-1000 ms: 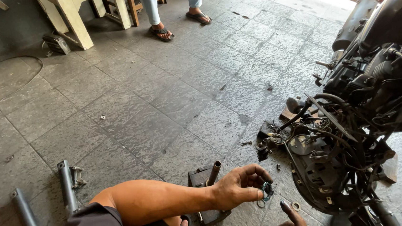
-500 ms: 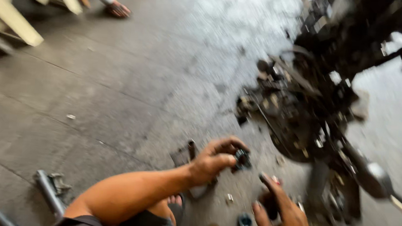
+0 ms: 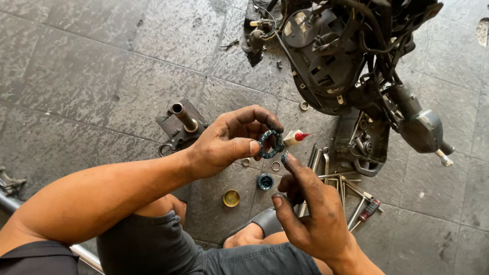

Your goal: The person sits on the workshop floor and applies grease by hand to a bearing race, working the grease around the ring. They then fit the greased bearing onto the steering stem of a disassembled motorcycle and press it into place, holding a grease tube nearby.

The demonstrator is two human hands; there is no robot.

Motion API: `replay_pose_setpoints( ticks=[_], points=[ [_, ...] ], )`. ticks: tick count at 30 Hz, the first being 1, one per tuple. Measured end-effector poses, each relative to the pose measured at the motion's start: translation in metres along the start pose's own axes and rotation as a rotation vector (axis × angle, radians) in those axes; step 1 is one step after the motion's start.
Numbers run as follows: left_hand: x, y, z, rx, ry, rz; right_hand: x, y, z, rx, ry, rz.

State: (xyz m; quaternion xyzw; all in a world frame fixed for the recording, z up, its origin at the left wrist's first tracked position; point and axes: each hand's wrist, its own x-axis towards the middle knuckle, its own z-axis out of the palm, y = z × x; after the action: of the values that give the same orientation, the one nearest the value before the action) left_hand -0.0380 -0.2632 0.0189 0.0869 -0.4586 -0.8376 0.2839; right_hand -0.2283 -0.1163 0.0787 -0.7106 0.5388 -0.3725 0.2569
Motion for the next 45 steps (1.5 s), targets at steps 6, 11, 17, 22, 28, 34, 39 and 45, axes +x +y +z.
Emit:
replay_pose_setpoints(
  ticks=[6, 11, 17, 22, 28, 34, 39, 45],
  points=[
    [0.001, -0.007, 0.0, -0.007, -0.004, -0.005, 0.008, 0.002, 0.001, -0.219, -0.012, -0.054],
    [0.002, -0.007, 0.002, -0.011, 0.023, 0.013, 0.013, -0.006, 0.004, -0.585, 0.061, -0.194],
    [0.002, -0.006, 0.002, -0.001, 0.036, 0.005, 0.01, -0.016, 0.002, -0.642, 0.125, -0.194],
    [0.001, -0.006, 0.003, 0.024, 0.029, -0.002, 0.012, -0.013, 0.004, -0.559, 0.057, -0.187],
    [0.0, -0.006, 0.002, 0.058, 0.053, 0.024, 0.011, -0.01, 0.002, -0.443, 0.035, -0.192],
    [-0.001, -0.01, 0.001, 0.035, 0.048, 0.019, 0.008, -0.011, 0.004, -0.503, 0.022, -0.227],
    [0.0, -0.011, -0.002, 0.033, 0.048, 0.037, 0.009, -0.01, 0.006, -0.479, 0.051, -0.184],
    [-0.002, -0.012, -0.003, 0.037, 0.042, 0.011, 0.008, -0.008, 0.007, -0.55, 0.058, -0.182]
  ],
)
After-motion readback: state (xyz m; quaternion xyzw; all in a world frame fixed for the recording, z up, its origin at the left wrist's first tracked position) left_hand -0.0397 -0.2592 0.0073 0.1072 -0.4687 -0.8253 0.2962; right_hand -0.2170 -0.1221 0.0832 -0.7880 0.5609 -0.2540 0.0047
